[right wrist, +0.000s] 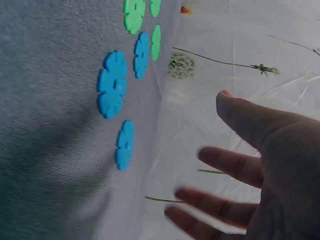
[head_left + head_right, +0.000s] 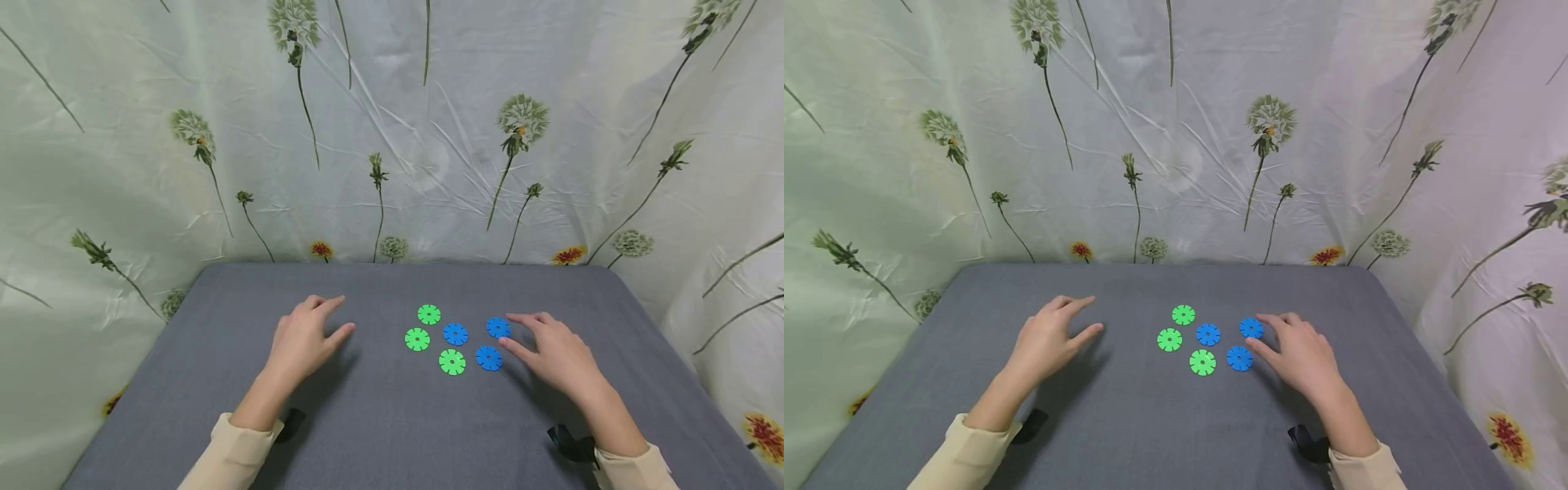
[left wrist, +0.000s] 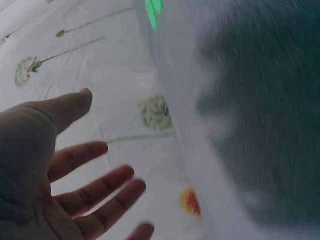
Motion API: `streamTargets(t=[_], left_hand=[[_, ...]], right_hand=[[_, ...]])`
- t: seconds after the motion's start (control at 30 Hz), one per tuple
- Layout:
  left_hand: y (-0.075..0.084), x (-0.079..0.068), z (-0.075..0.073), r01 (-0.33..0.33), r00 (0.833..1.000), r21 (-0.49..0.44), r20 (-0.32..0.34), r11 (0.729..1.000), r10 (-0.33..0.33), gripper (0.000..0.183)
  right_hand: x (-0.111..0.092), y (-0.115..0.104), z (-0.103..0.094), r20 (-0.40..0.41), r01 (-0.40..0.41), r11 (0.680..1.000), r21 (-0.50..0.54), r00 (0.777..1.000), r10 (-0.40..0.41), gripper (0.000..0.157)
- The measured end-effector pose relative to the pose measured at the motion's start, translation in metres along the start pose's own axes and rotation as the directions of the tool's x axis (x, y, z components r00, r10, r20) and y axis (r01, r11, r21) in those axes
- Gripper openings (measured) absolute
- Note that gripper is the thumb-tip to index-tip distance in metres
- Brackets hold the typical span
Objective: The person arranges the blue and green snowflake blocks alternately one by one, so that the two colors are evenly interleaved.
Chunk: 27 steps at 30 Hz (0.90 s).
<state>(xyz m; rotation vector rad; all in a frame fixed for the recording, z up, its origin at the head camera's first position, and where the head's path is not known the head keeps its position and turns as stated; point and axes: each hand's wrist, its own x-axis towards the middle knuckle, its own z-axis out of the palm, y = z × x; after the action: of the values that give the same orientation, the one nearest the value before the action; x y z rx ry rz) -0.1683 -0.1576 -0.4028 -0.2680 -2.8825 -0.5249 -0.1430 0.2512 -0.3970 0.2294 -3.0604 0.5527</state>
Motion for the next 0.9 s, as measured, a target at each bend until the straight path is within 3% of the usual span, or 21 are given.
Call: streamTargets(t=[0.17, 0.4, 0.57, 0.9], left_hand=[[0.009, 0.015, 0.018, -0.010, 0.994, -0.174, 0.105, 0.985, 0.029, 0.047], [0.019, 0.036, 0.050, -0.053, 0.969, -0.276, 0.217, 0.960, 0.116, 0.042], [0.029, 0.045, 0.065, -0.059, 0.953, -0.298, 0.269, 0.953, 0.143, 0.044], [0.046, 0.056, 0.084, -0.040, 0.937, -0.358, 0.310, 0.933, 0.159, 0.044]], right_hand=[[0.004, 0.012, 0.008, 0.092, 0.039, 0.983, 0.177, 0.994, -0.056, 0.050], [0.009, 0.028, 0.025, 0.169, 0.018, 0.932, 0.361, 0.982, -0.084, 0.046], [0.014, 0.039, 0.035, 0.188, 0.027, 0.906, 0.423, 0.975, -0.117, 0.045], [0.021, 0.049, 0.042, 0.179, 0.083, 0.871, 0.484, 0.965, -0.192, 0.043]])
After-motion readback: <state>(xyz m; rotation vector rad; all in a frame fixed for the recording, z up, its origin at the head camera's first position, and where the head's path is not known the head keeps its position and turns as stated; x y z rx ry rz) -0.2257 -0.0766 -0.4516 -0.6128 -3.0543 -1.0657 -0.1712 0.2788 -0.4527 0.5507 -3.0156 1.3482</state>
